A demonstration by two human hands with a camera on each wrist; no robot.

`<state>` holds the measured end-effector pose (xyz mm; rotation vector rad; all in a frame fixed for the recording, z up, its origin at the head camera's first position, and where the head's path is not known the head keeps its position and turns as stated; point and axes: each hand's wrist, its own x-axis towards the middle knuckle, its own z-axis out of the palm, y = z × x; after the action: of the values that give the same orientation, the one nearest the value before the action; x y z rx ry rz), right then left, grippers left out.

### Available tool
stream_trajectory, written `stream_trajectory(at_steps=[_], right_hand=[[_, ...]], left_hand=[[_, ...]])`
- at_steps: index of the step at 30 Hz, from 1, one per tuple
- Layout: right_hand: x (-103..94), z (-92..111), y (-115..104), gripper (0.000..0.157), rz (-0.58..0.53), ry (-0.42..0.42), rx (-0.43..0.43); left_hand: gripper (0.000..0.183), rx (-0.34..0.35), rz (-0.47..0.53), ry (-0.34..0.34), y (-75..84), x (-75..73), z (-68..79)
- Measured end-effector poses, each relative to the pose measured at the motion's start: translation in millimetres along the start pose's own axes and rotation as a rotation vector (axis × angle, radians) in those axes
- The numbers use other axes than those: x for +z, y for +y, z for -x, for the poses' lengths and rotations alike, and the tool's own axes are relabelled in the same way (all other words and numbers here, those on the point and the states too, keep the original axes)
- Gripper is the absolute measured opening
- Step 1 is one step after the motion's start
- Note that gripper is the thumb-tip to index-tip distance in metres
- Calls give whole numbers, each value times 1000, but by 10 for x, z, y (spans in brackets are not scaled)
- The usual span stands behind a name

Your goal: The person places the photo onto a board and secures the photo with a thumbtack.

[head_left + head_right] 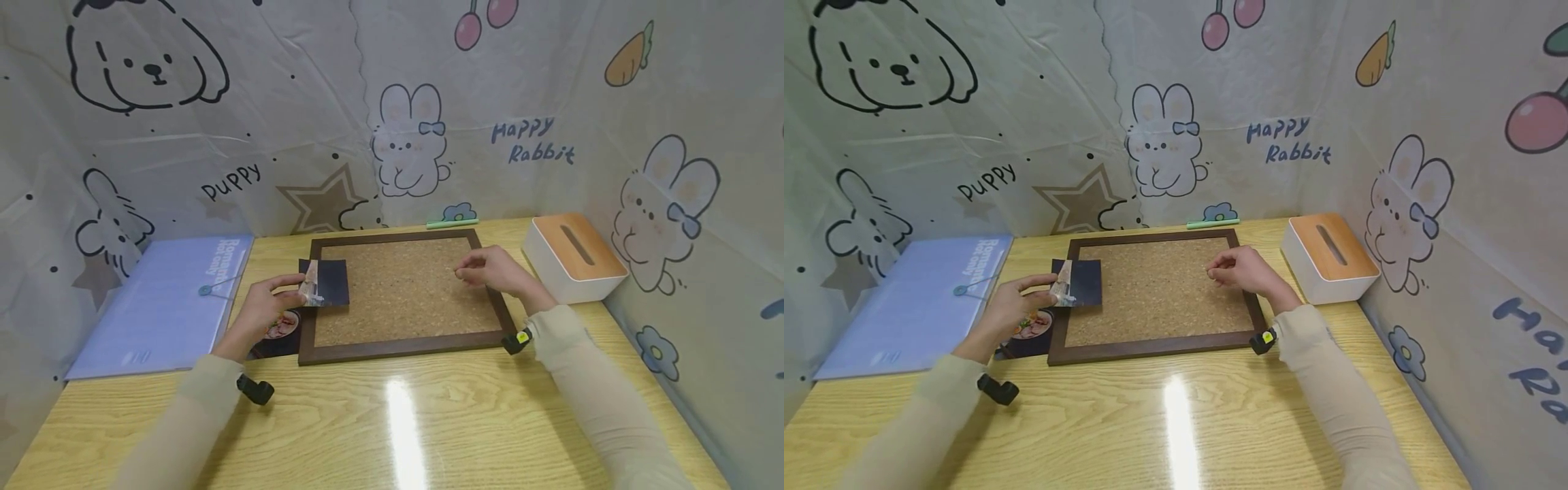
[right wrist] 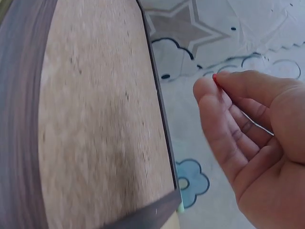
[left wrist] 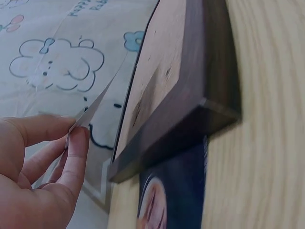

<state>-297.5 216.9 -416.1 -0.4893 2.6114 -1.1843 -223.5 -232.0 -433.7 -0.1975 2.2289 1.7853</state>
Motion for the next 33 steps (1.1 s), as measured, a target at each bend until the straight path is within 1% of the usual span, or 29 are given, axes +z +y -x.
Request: stream_trajectory(at_steps=[1,5,8,11,15,17,19,22,25,28,30,33], right_hand=[[17,-8,-23,17,-4,-8,-2],[92,-43,-128,16,-19,-29,-1],[143,-75,-193,16,-20,-37,-14],[191,-116,-245,17,-51,-47,-32],[266,-176,-296,16,-77,-57,-55],[306,-198,-315,16,-62,-55,-64],[346,-218,-334,14,-52,-56,-70],[405,-248,-351,14,-79,-66,-71],[460,-284,-370,14,-97,-69,-53],[511,-317,-397,13,-53,-57,-34],[547,-334,-417,13,-7,-55,-36],[610,-364,-453,12,22,-61,-43]], left_hand=[[52,-9,39,-14,1,31,-3],[52,23,29,-17,-15,129,-7],[51,45,-18,3,-33,191,-11],[52,80,-100,17,-40,266,-11],[51,112,-165,17,-55,375,-19],[50,111,-169,17,-75,421,-33],[50,114,-203,23,-100,459,-48],[50,120,-251,33,-136,506,-67],[50,132,-293,38,-159,538,-83],[50,146,-339,50,-161,567,-87],[50,158,-372,59,-160,584,-90],[49,178,-422,66,-155,606,-93]])
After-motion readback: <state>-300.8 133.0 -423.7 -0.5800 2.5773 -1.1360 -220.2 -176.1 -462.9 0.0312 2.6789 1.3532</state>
